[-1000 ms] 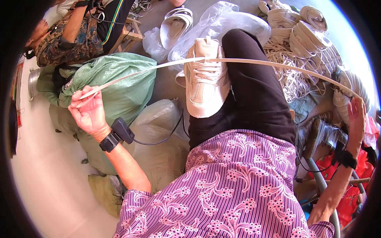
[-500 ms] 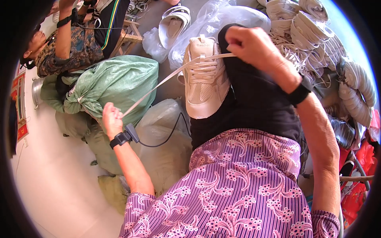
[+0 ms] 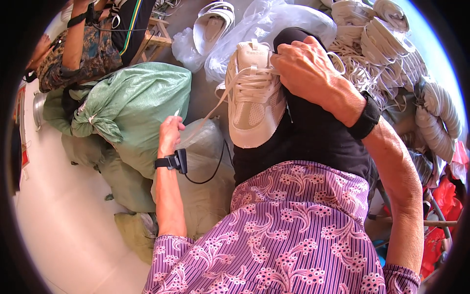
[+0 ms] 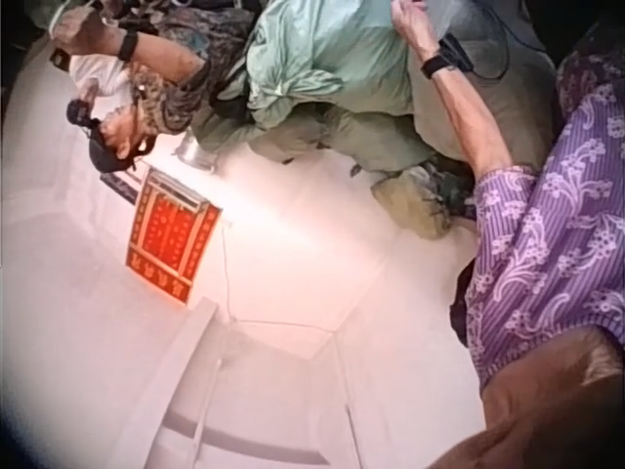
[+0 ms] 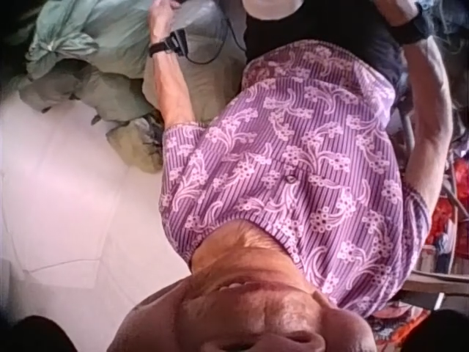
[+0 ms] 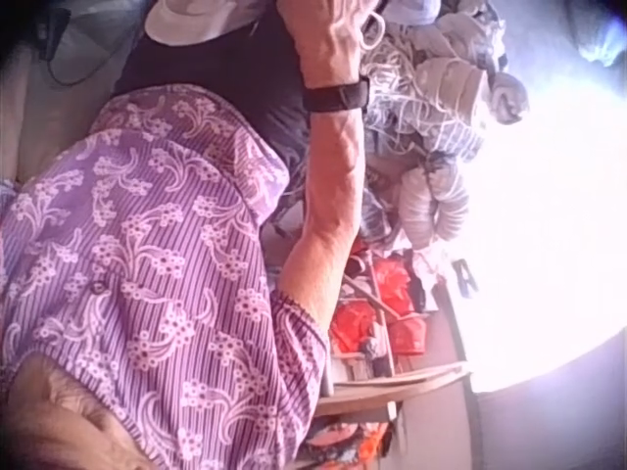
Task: Lacing white athletic shoes in a shoe manufacturing facility.
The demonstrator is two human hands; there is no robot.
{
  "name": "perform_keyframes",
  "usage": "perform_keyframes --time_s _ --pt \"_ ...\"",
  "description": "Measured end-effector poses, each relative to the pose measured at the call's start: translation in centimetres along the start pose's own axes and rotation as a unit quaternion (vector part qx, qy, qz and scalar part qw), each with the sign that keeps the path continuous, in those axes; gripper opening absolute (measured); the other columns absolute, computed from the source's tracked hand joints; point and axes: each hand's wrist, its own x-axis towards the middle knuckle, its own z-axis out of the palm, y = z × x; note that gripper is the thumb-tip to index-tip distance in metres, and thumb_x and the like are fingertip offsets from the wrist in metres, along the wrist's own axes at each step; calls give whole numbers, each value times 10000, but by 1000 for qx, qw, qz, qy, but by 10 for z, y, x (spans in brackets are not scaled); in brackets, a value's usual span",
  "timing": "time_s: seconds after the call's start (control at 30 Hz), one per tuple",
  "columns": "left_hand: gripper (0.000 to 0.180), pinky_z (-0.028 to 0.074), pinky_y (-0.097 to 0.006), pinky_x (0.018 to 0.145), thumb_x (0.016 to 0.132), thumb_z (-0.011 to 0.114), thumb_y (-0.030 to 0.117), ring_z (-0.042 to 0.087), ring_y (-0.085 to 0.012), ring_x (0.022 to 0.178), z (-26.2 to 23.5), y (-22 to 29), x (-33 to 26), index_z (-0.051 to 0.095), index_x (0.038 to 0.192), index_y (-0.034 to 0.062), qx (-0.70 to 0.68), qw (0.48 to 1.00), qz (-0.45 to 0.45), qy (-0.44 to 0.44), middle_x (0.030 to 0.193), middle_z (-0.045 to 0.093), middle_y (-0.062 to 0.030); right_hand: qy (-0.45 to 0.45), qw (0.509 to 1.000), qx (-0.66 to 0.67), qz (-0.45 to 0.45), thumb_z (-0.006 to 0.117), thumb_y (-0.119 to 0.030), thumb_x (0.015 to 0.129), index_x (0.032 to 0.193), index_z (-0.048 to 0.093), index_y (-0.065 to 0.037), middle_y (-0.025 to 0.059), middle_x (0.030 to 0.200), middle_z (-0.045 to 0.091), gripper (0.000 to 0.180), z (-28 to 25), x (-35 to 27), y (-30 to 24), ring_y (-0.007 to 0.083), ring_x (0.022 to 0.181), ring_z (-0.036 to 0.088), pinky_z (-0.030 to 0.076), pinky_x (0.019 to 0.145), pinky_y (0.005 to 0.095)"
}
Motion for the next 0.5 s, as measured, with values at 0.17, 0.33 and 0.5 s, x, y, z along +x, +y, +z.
perform_keyframes --time_s 0.17,0.33,0.5 --pt "198 453 -229 541 909 518 139 534 -98 609 14 45 -16 607 1041 20 -370 926 77 -7 784 598 -35 -25 999 -29 -1 569 -80 735 761 656 -68 83 800 597 92 0 2 -5 266 835 599 404 753 411" --pt "218 363 -196 481 921 570 209 427 -49 543 32 89 -27 615 1029 25 -406 896 148 -108 707 530 7 -26 999 -33 -5 569 -79 732 744 656 -70 85 810 596 88 4 8 -4 265 850 596 405 770 426" --pt "205 389 -198 519 937 569 216 457 -40 581 67 129 -39 627 1025 40 -331 913 215 -102 739 563 22 -94 993 19 -65 552 -67 706 763 644 -61 96 803 593 109 -7 6 2 287 853 592 410 762 429"
